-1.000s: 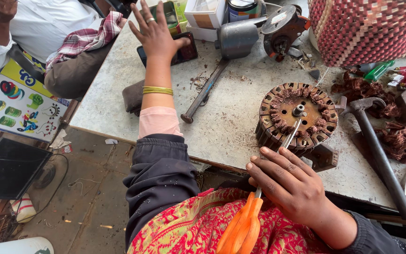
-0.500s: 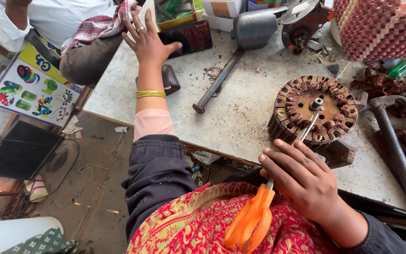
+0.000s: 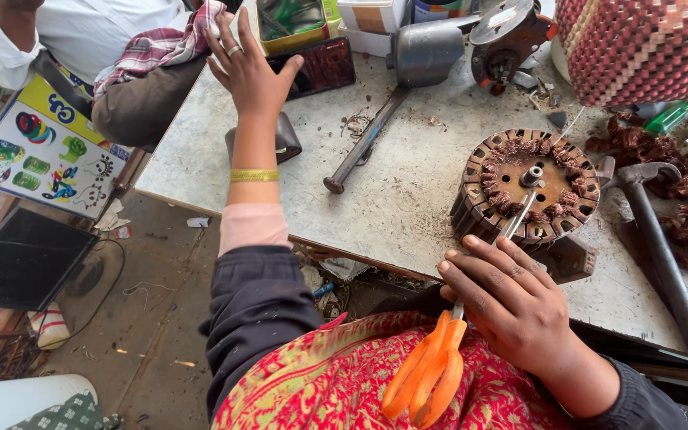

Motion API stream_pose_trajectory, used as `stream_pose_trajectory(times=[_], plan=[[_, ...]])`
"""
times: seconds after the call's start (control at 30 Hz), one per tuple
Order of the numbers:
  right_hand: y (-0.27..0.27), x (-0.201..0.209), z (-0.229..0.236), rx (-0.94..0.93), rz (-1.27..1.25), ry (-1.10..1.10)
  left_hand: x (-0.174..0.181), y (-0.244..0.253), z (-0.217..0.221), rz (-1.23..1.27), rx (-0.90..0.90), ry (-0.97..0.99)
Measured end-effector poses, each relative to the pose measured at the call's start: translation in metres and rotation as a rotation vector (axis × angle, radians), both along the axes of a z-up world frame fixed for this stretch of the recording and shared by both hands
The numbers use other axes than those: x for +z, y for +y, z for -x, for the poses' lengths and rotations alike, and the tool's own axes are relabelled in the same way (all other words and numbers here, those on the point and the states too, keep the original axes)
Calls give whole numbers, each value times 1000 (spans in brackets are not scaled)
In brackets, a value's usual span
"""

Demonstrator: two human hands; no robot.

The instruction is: The person uses orange-handled scissors and a hammer to cut and tap copper windings on a motor stator. They repeatedly adjust the stator, cut protruding wires, and tap the windings into place while a smartphone video plays on the workbench.

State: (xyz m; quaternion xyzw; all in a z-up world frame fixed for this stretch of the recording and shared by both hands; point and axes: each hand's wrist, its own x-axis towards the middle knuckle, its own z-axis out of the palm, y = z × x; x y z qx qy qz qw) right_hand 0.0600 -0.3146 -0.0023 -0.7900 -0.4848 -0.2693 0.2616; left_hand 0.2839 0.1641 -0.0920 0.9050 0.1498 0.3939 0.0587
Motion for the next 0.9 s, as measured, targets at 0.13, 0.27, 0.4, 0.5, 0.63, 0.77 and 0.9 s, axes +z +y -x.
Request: stream_pose_trajectory(times=[0.13, 0.27, 0.4, 0.5, 0.63, 0.77, 0.9], plan=[[0, -1, 0, 1, 2, 10, 7, -9, 42, -73, -65, -96], [0, -2, 0, 3, -8, 1, 9, -23, 79, -86, -122, -83], [1, -1, 3, -13, 6, 2, 5, -26, 82, -156, -105, -46], [1, 0, 4, -29, 26, 6, 3, -21, 56, -132, -34, -60], [1, 1, 5, -28, 29, 10, -2, -16, 20, -85, 51, -27], [2, 2, 5, -30, 35, 8, -12, -16, -3, -41, 94, 53], [3, 2, 4, -22, 25, 2, -20, -17, -14, -47, 97, 48]])
